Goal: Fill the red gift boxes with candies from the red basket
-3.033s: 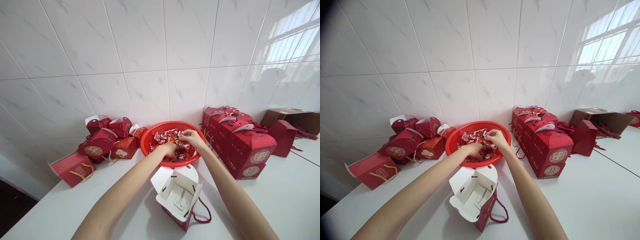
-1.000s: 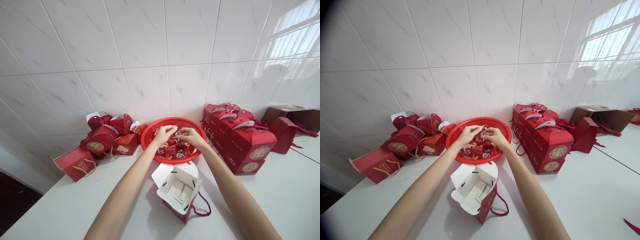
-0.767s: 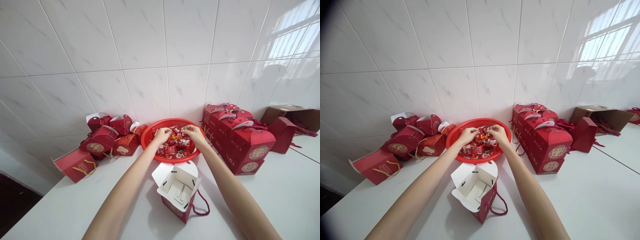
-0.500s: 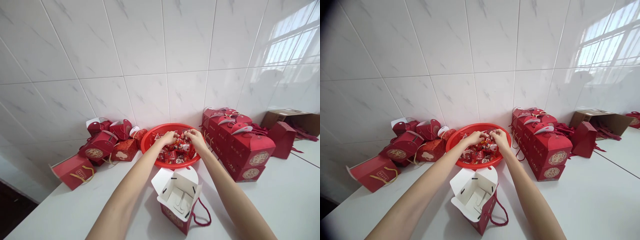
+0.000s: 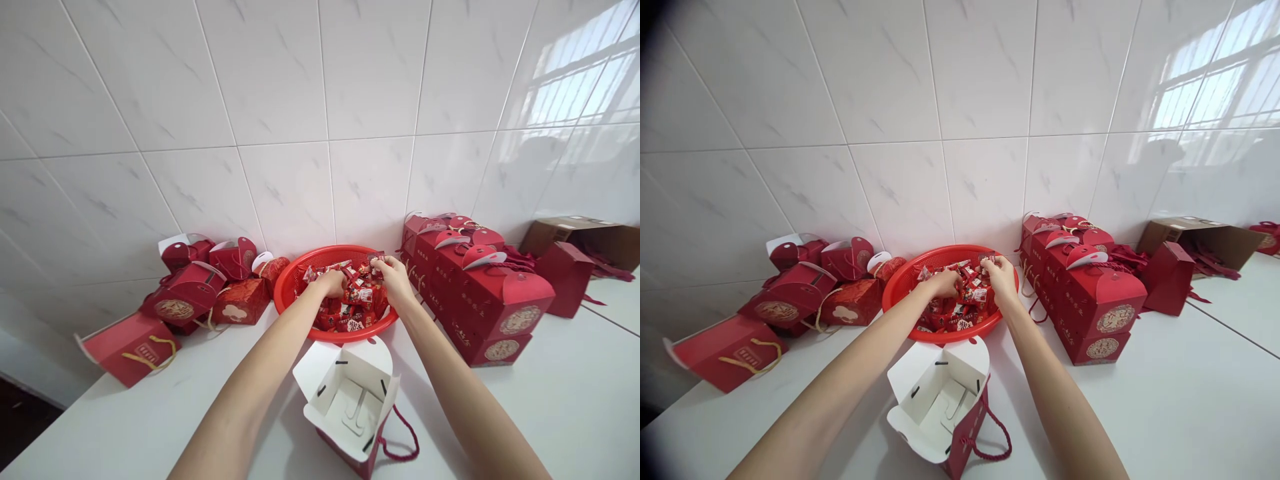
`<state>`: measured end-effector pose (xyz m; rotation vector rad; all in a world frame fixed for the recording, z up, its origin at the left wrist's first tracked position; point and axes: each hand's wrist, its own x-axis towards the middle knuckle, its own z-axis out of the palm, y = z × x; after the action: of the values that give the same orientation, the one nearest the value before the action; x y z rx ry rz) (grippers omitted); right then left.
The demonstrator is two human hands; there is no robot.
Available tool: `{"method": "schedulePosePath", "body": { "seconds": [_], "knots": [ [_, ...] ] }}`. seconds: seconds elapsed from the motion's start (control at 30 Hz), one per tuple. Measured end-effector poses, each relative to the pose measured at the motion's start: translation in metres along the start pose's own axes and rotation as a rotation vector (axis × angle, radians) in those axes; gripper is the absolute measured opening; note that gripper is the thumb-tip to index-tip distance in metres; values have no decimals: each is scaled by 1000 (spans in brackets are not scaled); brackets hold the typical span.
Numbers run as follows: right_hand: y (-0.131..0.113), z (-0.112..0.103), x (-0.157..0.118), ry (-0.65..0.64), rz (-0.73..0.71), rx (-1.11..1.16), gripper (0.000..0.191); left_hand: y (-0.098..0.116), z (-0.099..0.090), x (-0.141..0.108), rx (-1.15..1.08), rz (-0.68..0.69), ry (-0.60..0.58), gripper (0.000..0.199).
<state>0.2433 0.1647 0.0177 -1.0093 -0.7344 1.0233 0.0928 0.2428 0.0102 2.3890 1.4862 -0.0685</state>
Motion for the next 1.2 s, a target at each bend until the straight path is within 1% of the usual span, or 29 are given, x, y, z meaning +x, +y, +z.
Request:
{"method": "schedulePosePath", "body": {
  "seconds": [0.07, 0.13, 0.2, 0.23, 0.3, 0.37, 0.43, 0.53, 0.57, 0.6, 0.73, 0.8, 0.9, 0.97, 1.03, 1.2],
  "knots": [
    [0, 0, 0, 4, -1, 2, 13, 7, 2, 1, 1, 60, 62, 38],
    [-1, 0, -1, 12, -3, 9, 14, 12, 4, 2, -4, 148, 79, 45],
    [-1, 0, -2, 17, -7, 16, 15, 15, 6, 3, -22, 243, 38, 42],
    [-1, 0, -2, 18, -9, 18, 15, 17, 7, 3, -32, 271, 7, 36],
    [-1, 0, -2, 21, -14, 22, 16, 18, 7, 1, -48, 275, -46, 22],
    [-1, 0, -1, 20, -19, 23, 17, 19, 6, -1, -51, 236, -73, 21],
    [1, 0, -1, 18, -26, 20, 18, 19, 5, -3, -49, 215, -77, 23],
    [2, -1, 0, 20, -37, 10, 17, 17, 6, -4, -30, 206, -49, 10],
    [3, -1, 0, 19, -40, 7, 17, 16, 7, -4, -21, 204, -38, 9],
    [3, -1, -1, 16, -44, 5, 16, 15, 8, -3, -12, 202, -31, 17],
    [3, -2, -2, -3, -51, 5, 16, 13, 13, 0, 61, 203, 4, 66],
    [3, -2, -2, -7, -41, 18, 16, 14, 16, 0, 111, 233, 13, 79],
    [2, -3, -2, -34, 20, 61, 15, 15, 20, 1, 140, 317, -31, 82],
    [0, -3, -2, -58, 67, 95, 15, 17, 22, 1, 146, 342, -73, 84],
    [-1, -4, -1, -64, 93, 119, 15, 18, 23, 2, 161, 327, -91, 86],
    [-2, -4, -1, -35, 112, 159, 14, 19, 21, 4, 203, 277, -56, 90]
  ]
}}
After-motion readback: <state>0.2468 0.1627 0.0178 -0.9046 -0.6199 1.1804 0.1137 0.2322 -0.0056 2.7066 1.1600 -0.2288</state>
